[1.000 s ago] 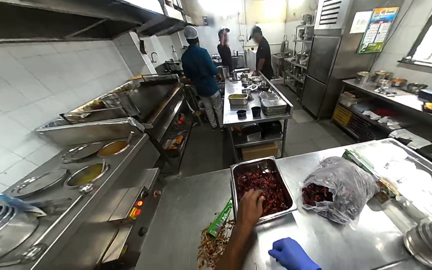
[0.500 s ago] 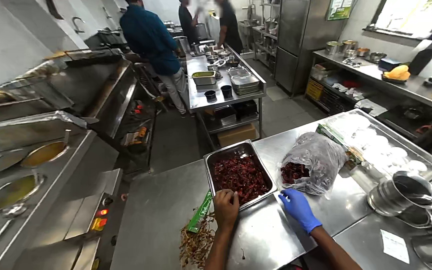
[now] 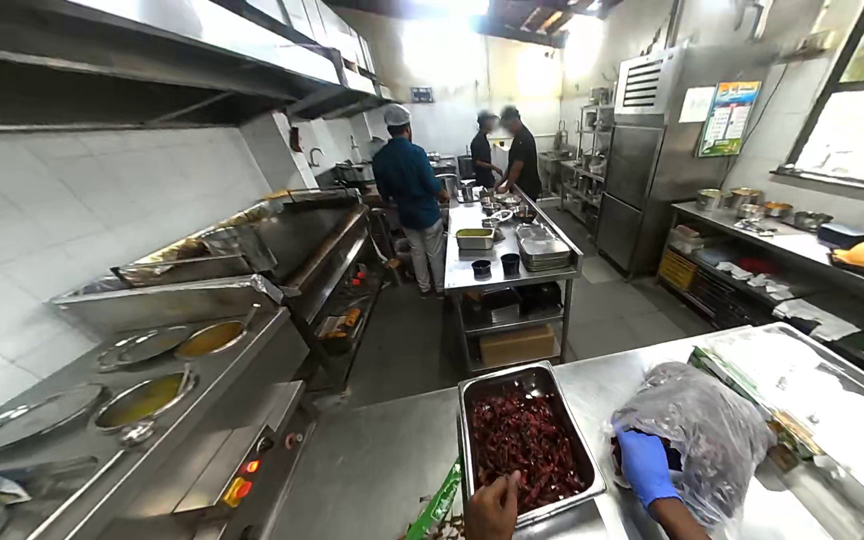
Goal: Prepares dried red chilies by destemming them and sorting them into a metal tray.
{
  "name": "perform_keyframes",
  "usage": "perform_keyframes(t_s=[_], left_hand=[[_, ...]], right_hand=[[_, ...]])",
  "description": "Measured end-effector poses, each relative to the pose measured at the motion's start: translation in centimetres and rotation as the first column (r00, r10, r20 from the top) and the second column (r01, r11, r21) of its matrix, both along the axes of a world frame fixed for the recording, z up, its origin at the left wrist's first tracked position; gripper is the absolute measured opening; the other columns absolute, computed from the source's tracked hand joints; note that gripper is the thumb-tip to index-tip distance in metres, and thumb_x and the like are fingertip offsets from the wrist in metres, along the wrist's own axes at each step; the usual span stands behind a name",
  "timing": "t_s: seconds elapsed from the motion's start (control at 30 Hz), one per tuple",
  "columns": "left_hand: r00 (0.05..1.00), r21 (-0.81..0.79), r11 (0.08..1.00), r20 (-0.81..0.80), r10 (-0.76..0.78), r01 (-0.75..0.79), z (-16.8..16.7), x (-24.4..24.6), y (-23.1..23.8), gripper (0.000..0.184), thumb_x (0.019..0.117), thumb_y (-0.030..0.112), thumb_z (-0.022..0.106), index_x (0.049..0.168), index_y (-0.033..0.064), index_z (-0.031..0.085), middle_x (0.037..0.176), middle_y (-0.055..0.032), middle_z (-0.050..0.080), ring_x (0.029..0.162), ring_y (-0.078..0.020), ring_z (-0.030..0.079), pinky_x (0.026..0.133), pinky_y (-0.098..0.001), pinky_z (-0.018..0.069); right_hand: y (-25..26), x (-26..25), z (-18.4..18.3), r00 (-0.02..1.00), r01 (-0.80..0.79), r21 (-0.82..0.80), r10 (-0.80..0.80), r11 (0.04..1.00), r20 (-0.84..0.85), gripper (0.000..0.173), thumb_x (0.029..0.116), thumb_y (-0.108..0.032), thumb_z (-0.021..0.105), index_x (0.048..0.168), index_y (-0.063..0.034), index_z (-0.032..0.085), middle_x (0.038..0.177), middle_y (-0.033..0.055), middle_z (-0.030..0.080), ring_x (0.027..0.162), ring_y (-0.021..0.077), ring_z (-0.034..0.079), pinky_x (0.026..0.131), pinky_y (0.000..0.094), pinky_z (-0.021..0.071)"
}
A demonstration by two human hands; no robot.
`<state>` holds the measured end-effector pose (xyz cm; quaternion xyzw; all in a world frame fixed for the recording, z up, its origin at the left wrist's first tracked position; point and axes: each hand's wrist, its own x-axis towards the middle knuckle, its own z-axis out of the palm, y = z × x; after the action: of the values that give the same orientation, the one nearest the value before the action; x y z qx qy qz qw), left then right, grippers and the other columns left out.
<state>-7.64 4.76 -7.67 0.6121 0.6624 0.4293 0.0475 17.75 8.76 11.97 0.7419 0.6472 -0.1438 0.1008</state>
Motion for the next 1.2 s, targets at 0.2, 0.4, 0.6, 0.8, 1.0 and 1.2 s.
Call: perform_keyframes(t_s=[0.2, 0.4, 0.6, 0.8, 1.0, 1.2], left_hand=[[0.979, 0.02, 0.999, 0.201, -0.032, 0.029, 0.0, -0.6, -0.1, 0.019, 0.0958, 0.019, 0.068, 0.106, 0.005, 0.076, 0.088, -0.0059, 0.073, 0.072, -0.0141, 0.07, 0.071, -0.0367, 0.0623], [0.97, 0.011, 1.0, 0.244, 0.015, -0.018, -0.2, -0.9, 0.0, 0.038, 0.0933, 0.011, 0.067, 0.13, 0.003, 0.065, 0.093, -0.0087, 0.069, 0.071, -0.0181, 0.066, 0.067, -0.0391, 0.0594], [0.978, 0.064, 0.997, 0.205, 0.032, -0.046, 0.3, -0.3, -0.4, 0.018, 0.0958, 0.023, 0.069, 0.093, 0.0082, 0.079, 0.072, -0.0023, 0.071, 0.06, -0.0111, 0.065, 0.062, -0.0358, 0.0573], [0.94, 0.1, 0.988, 0.311, -0.14, 0.114, 1.4, 1.5, -1.7, 0.038, 0.0881, 0.012, 0.071, 0.125, 0.0055, 0.07, 0.129, -0.008, 0.069, 0.123, -0.0209, 0.064, 0.106, -0.0449, 0.0522], [0.479, 0.071, 0.742, 0.722, -0.5, 0.667, 8.7, 9.2, -6.5, 0.104, 0.0842, 0.026, 0.085, 0.162, 0.0051, 0.02, 0.143, -0.0114, 0.061, 0.127, -0.029, 0.062, 0.104, -0.0467, 0.0567], [0.175, 0.167, 0.637, 0.882, -0.438, 0.753, 11.4, 10.6, -7.7, 0.081, 0.0994, 0.047, 0.062, 0.159, 0.0018, 0.03, 0.149, -0.0157, 0.052, 0.13, -0.0258, 0.058, 0.109, -0.0437, 0.0494]], right_hand=[[2.8, 2.5, -9.5, 0.994, -0.1, 0.145, 0.105, 0.984, -0.028, 0.031, 0.0932, -0.007, 0.053, 0.117, 0.0019, 0.071, 0.123, 0.0246, 0.069, 0.12, 0.0442, 0.063, 0.103, 0.0639, 0.0435], [3.9, 6.6, -18.2, 0.967, -0.248, 0.56, 0.241, 0.791, 0.088, 0.015, 0.0938, -0.013, 0.06, 0.096, -0.014, 0.075, 0.086, 0.0101, 0.074, 0.087, 0.0332, 0.071, 0.088, 0.0554, 0.0522], [1.3, 9.0, -15.9, 0.906, -0.058, 0.697, 0.331, 0.714, -0.264, 0.018, 0.0955, -0.02, 0.064, 0.104, -0.0187, 0.079, 0.095, 0.0036, 0.077, 0.094, 0.0244, 0.072, 0.092, 0.0498, 0.054], [-2.2, 8.8, -9.3, 0.237, 0.145, 0.389, 0.349, 0.91, -0.906, 0.022, 0.1014, -0.022, 0.059, 0.112, -0.0109, 0.075, 0.105, 0.0028, 0.074, 0.097, 0.015, 0.07, 0.088, 0.0345, 0.0583], [-6.4, 5.7, -6.0, -0.077, 0.119, 0.317, 0.327, 0.941, -0.942, 0.021, 0.1003, -0.017, 0.06, 0.113, -0.0042, 0.071, 0.101, 0.0156, 0.072, 0.095, 0.0264, 0.069, 0.086, 0.041, 0.0584], [-8.6, 3.7, -5.1, -0.178, -0.06, 0.242, 0.228, 0.968, -0.957, 0.02, 0.0996, -0.018, 0.062, 0.11, -0.0046, 0.072, 0.095, 0.0121, 0.071, 0.088, 0.0186, 0.067, 0.082, 0.0352, 0.0568]])
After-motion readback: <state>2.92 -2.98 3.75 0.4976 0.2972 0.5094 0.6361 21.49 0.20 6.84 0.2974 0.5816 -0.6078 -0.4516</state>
